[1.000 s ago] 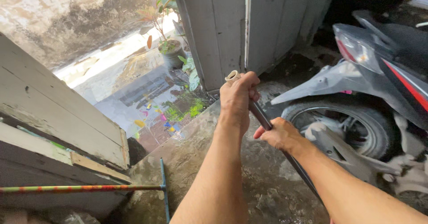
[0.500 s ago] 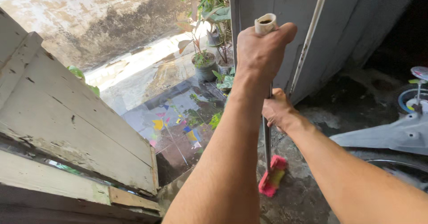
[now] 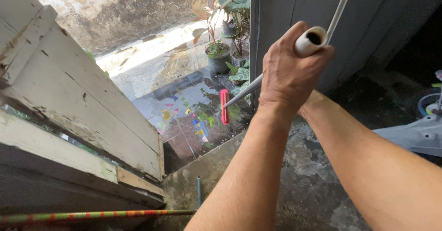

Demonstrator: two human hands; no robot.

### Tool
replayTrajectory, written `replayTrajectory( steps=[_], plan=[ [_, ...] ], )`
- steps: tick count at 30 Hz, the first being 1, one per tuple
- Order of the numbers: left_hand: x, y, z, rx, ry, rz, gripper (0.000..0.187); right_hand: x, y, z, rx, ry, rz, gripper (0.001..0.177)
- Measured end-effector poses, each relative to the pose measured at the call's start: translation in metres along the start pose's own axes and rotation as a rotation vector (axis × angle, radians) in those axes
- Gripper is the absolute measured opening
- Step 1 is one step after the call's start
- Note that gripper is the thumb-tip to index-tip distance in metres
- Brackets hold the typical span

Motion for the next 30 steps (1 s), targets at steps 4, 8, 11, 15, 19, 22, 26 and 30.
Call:
replayTrajectory(
  steps=[4,8,11,15,19,22,26,30],
  plan=[
    [0.003,0.01,-0.066,0.068,0.049,0.068,0.026,-0.013,0.011,-0.063,-0.017,-0.25,-0.051,0.033],
    [-0.005,0.017,-0.139,0.244,0.301,0.323,0.044,-0.028,0.014,-0.122,-0.055,-0.459,-0.133,0.031],
    [-0.016,0.016,-0.168,0.365,0.387,0.303,0.076,-0.03,0.014,-0.162,-0.081,-0.565,-0.157,0.031],
    [-0.038,0.014,-0.178,0.507,0.318,0.449,0.099,-0.01,0.014,-0.195,-0.098,-0.667,-0.132,0.03],
    [-0.07,0.021,-0.19,0.676,0.354,0.704,0.117,0.003,0.01,-0.213,-0.092,-0.767,-0.078,0.03],
    [-0.077,0.022,-0.209,0.731,0.49,0.746,0.132,-0.006,0.025,-0.225,-0.118,-0.833,-0.065,0.03],
    [-0.061,0.021,-0.245,0.71,0.601,0.732,0.145,-0.033,0.053,-0.24,-0.115,-0.746,-0.67,0.026],
    [-0.044,0.018,-0.286,0.731,0.648,0.687,0.138,-0.044,0.067,-0.269,-0.194,-0.68,-0.946,0.025]
  ],
)
Point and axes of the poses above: each hand's wrist, its own z-axis towards the middle knuckle, its own y-axis out of the back of the hand, x = y × z, the point moved 1 cm from there along z, towards the middle knuckle, and after that the axes turned 11 degrees about -x, right-handed, at the moved point
